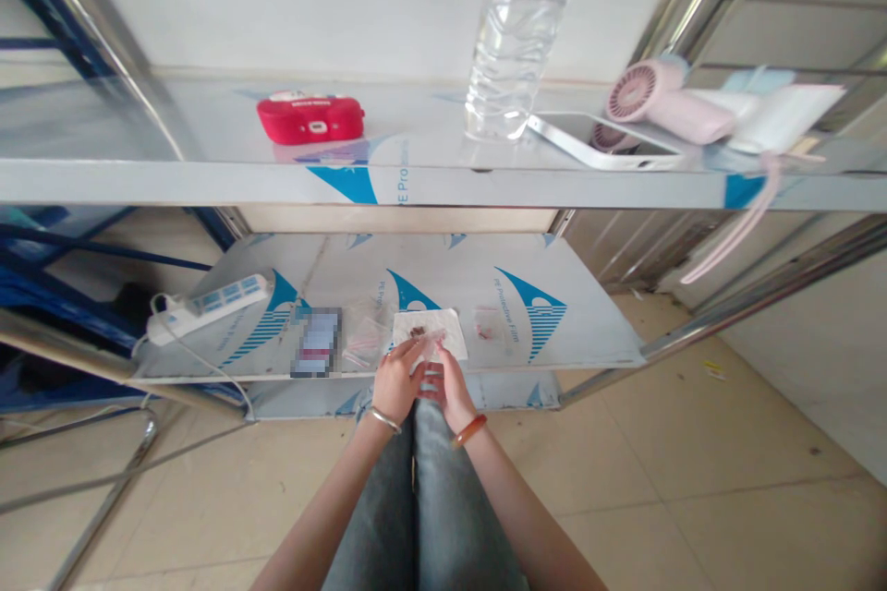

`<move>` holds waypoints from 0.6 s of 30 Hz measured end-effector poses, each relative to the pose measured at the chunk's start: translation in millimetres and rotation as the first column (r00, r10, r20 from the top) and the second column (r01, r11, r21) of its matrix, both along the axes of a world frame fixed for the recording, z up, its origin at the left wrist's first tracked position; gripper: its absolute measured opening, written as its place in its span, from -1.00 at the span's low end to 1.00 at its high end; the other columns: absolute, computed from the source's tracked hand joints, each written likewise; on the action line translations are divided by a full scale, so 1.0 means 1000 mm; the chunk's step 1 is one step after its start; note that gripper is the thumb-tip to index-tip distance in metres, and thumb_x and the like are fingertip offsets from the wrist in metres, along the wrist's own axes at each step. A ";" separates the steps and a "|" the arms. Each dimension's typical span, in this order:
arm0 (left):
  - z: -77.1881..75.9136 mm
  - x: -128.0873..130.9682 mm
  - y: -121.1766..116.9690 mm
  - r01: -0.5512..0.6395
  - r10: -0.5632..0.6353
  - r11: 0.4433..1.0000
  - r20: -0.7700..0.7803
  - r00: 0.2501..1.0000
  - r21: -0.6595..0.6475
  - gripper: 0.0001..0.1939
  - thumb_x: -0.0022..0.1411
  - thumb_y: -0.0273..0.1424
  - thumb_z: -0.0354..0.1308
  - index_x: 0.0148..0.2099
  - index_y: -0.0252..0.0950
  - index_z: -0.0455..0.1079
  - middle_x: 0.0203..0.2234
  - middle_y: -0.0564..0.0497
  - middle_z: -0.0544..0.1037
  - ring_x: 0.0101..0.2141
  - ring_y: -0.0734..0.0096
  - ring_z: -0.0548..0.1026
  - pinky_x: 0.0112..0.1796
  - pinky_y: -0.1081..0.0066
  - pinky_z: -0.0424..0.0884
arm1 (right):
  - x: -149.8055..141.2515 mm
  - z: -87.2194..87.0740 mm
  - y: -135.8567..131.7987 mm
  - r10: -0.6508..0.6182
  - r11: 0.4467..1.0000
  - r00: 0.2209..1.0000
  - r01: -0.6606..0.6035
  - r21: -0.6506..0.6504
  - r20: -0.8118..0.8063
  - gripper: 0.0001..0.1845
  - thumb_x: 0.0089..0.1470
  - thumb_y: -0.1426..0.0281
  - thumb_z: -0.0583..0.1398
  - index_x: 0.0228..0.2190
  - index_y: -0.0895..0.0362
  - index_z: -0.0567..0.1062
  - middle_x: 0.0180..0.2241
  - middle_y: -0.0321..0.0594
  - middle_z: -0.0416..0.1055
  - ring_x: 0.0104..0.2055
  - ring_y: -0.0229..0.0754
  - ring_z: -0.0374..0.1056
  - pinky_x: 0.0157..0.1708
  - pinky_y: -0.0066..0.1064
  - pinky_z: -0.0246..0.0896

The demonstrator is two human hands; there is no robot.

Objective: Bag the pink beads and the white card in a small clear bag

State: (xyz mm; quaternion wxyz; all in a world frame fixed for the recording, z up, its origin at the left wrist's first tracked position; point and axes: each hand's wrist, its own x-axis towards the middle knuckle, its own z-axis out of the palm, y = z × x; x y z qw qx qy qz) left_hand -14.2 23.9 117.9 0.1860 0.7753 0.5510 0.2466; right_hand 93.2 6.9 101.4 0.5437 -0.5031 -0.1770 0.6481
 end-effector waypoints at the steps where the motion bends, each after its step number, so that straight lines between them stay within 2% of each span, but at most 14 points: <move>1: -0.001 0.001 0.000 0.018 -0.018 1.000 0.000 1.000 0.018 -0.47 0.16 -0.61 0.05 0.16 -0.14 0.34 0.08 -0.05 0.42 0.05 0.24 0.40 0.02 0.25 0.34 | 0.000 0.001 0.003 0.034 0.997 0.975 -0.050 -0.065 -0.220 -0.63 0.01 0.09 0.18 -0.28 0.13 0.37 -0.54 -0.34 0.37 -0.54 -0.30 0.31 -0.54 -0.49 0.21; 2: -0.002 0.001 -0.001 0.031 -0.031 0.999 -0.001 1.000 0.036 -0.47 0.15 -0.63 0.04 0.14 -0.13 0.37 0.08 -0.04 0.43 0.05 0.23 0.39 0.01 0.22 0.34 | -0.001 0.002 0.006 0.063 0.991 0.920 -0.102 -0.082 -0.388 -0.64 0.02 0.11 0.19 -0.30 0.14 0.39 -0.55 -0.33 0.38 -0.55 -0.30 0.32 -0.55 -0.50 0.23; 4: -0.006 0.001 -0.003 0.041 -0.041 0.997 0.010 0.999 0.069 -0.51 0.13 -0.65 0.04 0.04 -0.13 0.45 0.05 -0.04 0.45 0.04 0.20 0.40 0.00 0.17 0.35 | -0.001 0.003 0.010 0.073 0.992 0.830 -0.119 -0.047 -0.553 -0.75 0.03 0.24 0.21 -0.34 0.17 0.40 -0.54 -0.30 0.41 -0.53 -0.33 0.35 -0.54 -0.54 0.25; 7: -0.010 0.000 -0.011 0.017 -0.033 0.993 0.135 0.990 0.119 -0.64 0.09 -0.66 0.04 -0.24 -0.17 0.56 -0.05 -0.04 0.53 -0.02 0.18 0.44 -0.02 0.13 0.34 | 0.000 0.001 0.013 0.012 0.999 0.826 -0.031 -0.025 -0.563 -0.88 0.00 0.42 0.22 -0.35 0.19 0.41 -0.50 -0.31 0.46 -0.55 -0.39 0.33 -0.57 -0.61 0.22; 10: -0.015 0.001 -0.021 -0.103 0.037 0.985 0.424 0.905 0.135 -0.74 0.13 -0.58 0.04 -0.38 -0.21 0.53 -0.17 -0.03 0.58 -0.07 0.25 0.47 0.00 0.18 0.33 | 0.000 -0.003 0.015 -0.024 0.999 0.860 0.007 -0.034 -0.510 -0.86 -0.04 0.42 0.25 -0.39 0.19 0.40 -0.50 -0.30 0.46 -0.53 -0.38 0.35 -0.54 -0.60 0.26; 12: -0.020 0.004 -0.022 -0.254 0.203 0.967 0.622 0.756 -0.008 -0.80 0.17 -0.50 0.04 -0.34 -0.24 0.50 -0.16 -0.04 0.57 -0.06 0.28 0.46 0.02 0.24 0.33 | -0.003 -0.007 0.016 -0.069 0.997 0.900 0.081 0.009 -0.430 -0.80 -0.07 0.38 0.27 -0.37 0.18 0.39 -0.48 -0.31 0.46 -0.49 -0.35 0.37 -0.48 -0.55 0.30; 13: -0.024 0.006 -0.021 -0.310 0.322 0.939 0.690 0.648 -0.147 -0.82 0.18 -0.46 0.04 -0.28 -0.25 0.48 -0.14 -0.05 0.56 -0.05 0.30 0.46 0.02 0.27 0.34 | -0.005 -0.009 0.016 -0.103 0.991 0.924 0.129 0.045 -0.367 -0.73 -0.10 0.36 0.29 -0.32 0.18 0.39 -0.45 -0.31 0.46 -0.46 -0.33 0.39 -0.44 -0.53 0.32; 14: -0.027 0.009 -0.018 -0.326 0.456 0.888 0.725 0.517 -0.326 -0.82 0.19 -0.43 0.04 -0.22 -0.26 0.46 -0.16 -0.05 0.56 -0.07 0.31 0.47 -0.01 0.30 0.37 | -0.007 -0.012 0.016 -0.146 0.981 0.948 0.176 0.083 -0.282 -0.63 -0.13 0.34 0.31 -0.25 0.17 0.38 -0.41 -0.30 0.47 -0.42 -0.31 0.40 -0.40 -0.50 0.33; 15: -0.030 0.012 -0.013 -0.284 0.575 0.818 0.723 0.383 -0.500 -0.81 0.20 -0.42 0.03 -0.18 -0.27 0.43 -0.19 -0.06 0.56 -0.10 0.33 0.49 -0.05 0.33 0.40 | -0.010 -0.014 0.016 -0.183 0.970 0.967 0.207 0.125 -0.177 -0.49 -0.16 0.31 0.33 -0.15 0.17 0.35 -0.35 -0.27 0.47 -0.37 -0.28 0.42 -0.35 -0.47 0.34; 16: -0.034 0.015 -0.008 -0.159 0.665 0.744 0.694 0.277 -0.649 -0.79 0.22 -0.41 -0.01 -0.17 -0.28 0.41 -0.25 -0.06 0.57 -0.14 0.34 0.52 -0.10 0.35 0.43 | -0.013 -0.017 0.015 -0.207 0.962 0.976 0.215 0.169 -0.064 -0.35 -0.17 0.29 0.34 -0.04 0.16 0.29 -0.29 -0.24 0.47 -0.31 -0.24 0.43 -0.30 -0.43 0.35; 17: -0.037 0.017 -0.003 -0.001 0.726 0.672 0.658 0.201 -0.741 -0.78 0.24 -0.39 -0.05 -0.19 -0.31 0.41 -0.32 -0.08 0.56 -0.19 0.33 0.54 -0.13 0.34 0.45 | -0.016 -0.019 0.014 -0.219 0.955 0.974 0.203 0.217 0.052 -0.23 -0.17 0.27 0.34 0.06 0.16 0.20 -0.24 -0.20 0.46 -0.25 -0.20 0.43 -0.24 -0.37 0.36; 18: -0.040 0.020 0.002 0.153 0.750 0.627 0.645 0.148 -0.764 -0.76 0.25 -0.38 -0.06 -0.20 -0.34 0.41 -0.35 -0.10 0.56 -0.21 0.30 0.54 -0.14 0.33 0.46 | -0.018 -0.022 0.012 -0.226 0.947 0.960 0.178 0.268 0.163 -0.14 -0.16 0.25 0.33 0.13 0.17 0.12 -0.19 -0.15 0.45 -0.20 -0.16 0.43 -0.18 -0.32 0.35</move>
